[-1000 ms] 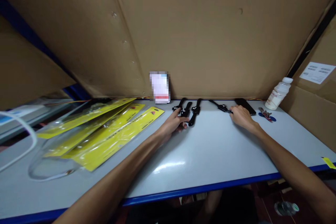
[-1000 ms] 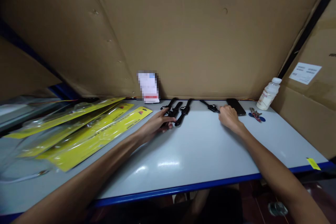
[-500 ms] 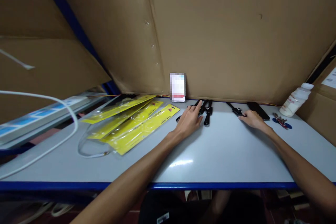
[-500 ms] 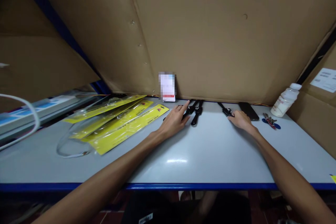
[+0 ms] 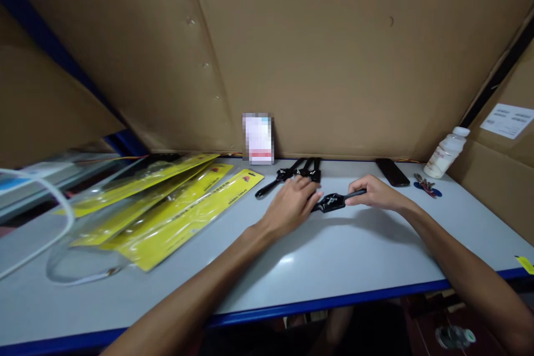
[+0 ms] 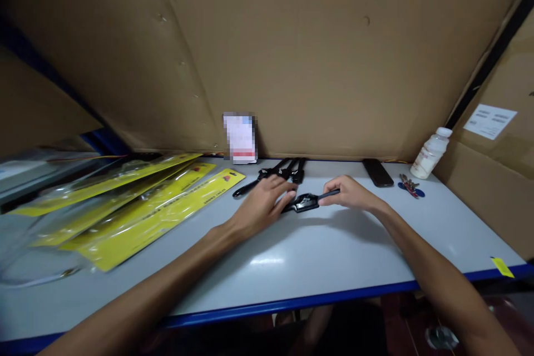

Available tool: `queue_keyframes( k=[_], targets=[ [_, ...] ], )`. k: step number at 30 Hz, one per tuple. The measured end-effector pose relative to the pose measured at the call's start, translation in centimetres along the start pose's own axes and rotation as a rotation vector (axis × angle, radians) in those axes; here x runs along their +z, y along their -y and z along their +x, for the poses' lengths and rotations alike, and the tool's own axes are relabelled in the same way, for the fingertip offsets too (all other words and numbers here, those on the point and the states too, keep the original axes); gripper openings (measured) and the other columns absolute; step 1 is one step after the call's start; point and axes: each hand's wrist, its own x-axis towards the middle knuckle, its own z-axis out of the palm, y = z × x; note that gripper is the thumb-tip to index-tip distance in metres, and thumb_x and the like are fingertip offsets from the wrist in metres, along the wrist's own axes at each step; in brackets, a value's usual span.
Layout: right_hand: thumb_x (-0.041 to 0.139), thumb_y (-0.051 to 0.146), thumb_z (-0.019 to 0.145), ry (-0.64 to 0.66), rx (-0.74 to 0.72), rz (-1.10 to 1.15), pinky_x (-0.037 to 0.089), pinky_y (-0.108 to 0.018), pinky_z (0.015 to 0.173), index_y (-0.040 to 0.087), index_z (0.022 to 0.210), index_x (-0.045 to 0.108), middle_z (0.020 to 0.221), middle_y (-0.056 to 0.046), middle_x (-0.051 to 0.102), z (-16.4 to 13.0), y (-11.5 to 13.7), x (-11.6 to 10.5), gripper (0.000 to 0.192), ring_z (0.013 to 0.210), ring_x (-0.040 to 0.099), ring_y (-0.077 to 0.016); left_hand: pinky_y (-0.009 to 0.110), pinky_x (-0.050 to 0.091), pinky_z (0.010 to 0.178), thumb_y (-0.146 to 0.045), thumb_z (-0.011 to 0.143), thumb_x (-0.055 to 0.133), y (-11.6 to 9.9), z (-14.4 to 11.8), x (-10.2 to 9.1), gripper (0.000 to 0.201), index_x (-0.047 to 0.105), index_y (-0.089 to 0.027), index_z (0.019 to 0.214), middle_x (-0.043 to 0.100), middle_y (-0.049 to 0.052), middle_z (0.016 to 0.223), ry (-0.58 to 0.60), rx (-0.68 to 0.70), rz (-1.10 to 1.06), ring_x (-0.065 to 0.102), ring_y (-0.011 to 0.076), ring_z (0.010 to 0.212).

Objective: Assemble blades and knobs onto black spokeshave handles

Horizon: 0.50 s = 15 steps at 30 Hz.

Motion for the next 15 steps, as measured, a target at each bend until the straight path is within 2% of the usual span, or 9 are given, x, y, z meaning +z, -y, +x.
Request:
queue_keyframes(
  k=[3, 6, 9, 12, 15],
  targets=[
    [0.072, 0.043, 0.075, 0.014, -0.018, 0.003, 0.021, -0.024, 0.05, 0.017, 0.064, 0.059, 0.053, 0.007, 0.037, -0.1, 0.2, -0.1, 0.031, 0.052, 0.032, -0.0081, 0.03, 0.035, 0.065, -0.039, 0.1, 0.036, -0.6, -0.2, 0.3, 0.041, 0.06, -0.02, 0.074, 0.059, 0.004, 0.069, 0.226, -0.026, -0.127, 0.051, 0.0175, 0.063],
    [0.074, 0.042, 0.073, -0.003, 0.028, 0.057, 0.018, -0.024, 0.047, 0.017, 0.064, 0.059, 0.047, 0.009, 0.034, -0.2, -0.1, -0.5, 0.03, 0.047, 0.029, -0.0073, 0.028, 0.031, 0.059, -0.041, 0.101, 0.029, -1.2, -0.3, 0.7, 0.048, 0.047, -0.021, 0.062, 0.049, -0.001, 0.055, 0.279, -0.12, -0.308, 0.043, 0.0134, 0.052],
    [0.077, 0.042, 0.071, -0.004, 0.061, 0.118, 0.016, -0.024, 0.045, 0.017, 0.064, 0.06, 0.043, 0.01, 0.032, -0.2, -0.6, -0.9, 0.031, 0.044, 0.027, -0.0065, 0.027, 0.034, 0.057, -0.045, 0.101, 0.026, -1.7, -0.4, 0.8, 0.049, 0.041, -0.022, 0.06, 0.046, -0.003, 0.051, 0.323, -0.186, -0.527, 0.041, 0.0117, 0.048],
    [0.08, 0.041, 0.068, -0.003, 0.054, 0.209, 0.017, -0.023, 0.044, 0.017, 0.065, 0.06, 0.044, 0.01, 0.036, -0.2, -0.9, -0.9, 0.031, 0.043, 0.029, -0.0061, 0.025, 0.035, 0.05, -0.049, 0.098, 0.031, -2.0, -0.5, 0.9, 0.041, 0.042, -0.022, 0.068, 0.047, -0.005, 0.053, 0.412, -0.219, -0.687, 0.039, 0.0099, 0.042],
    [0.077, 0.04, 0.072, -0.047, 0.043, 0.316, 0.023, -0.022, 0.043, 0.018, 0.078, 0.062, 0.047, 0.009, 0.041, -0.1, -0.8, -0.6, 0.027, 0.043, 0.032, -0.007, 0.024, 0.032, 0.044, -0.049, 0.096, 0.037, -2.1, -0.6, 1.2, 0.037, 0.044, -0.022, 0.073, 0.044, -0.007, 0.052, 0.434, -0.261, -0.749, 0.037, 0.009, 0.04]
  ],
)
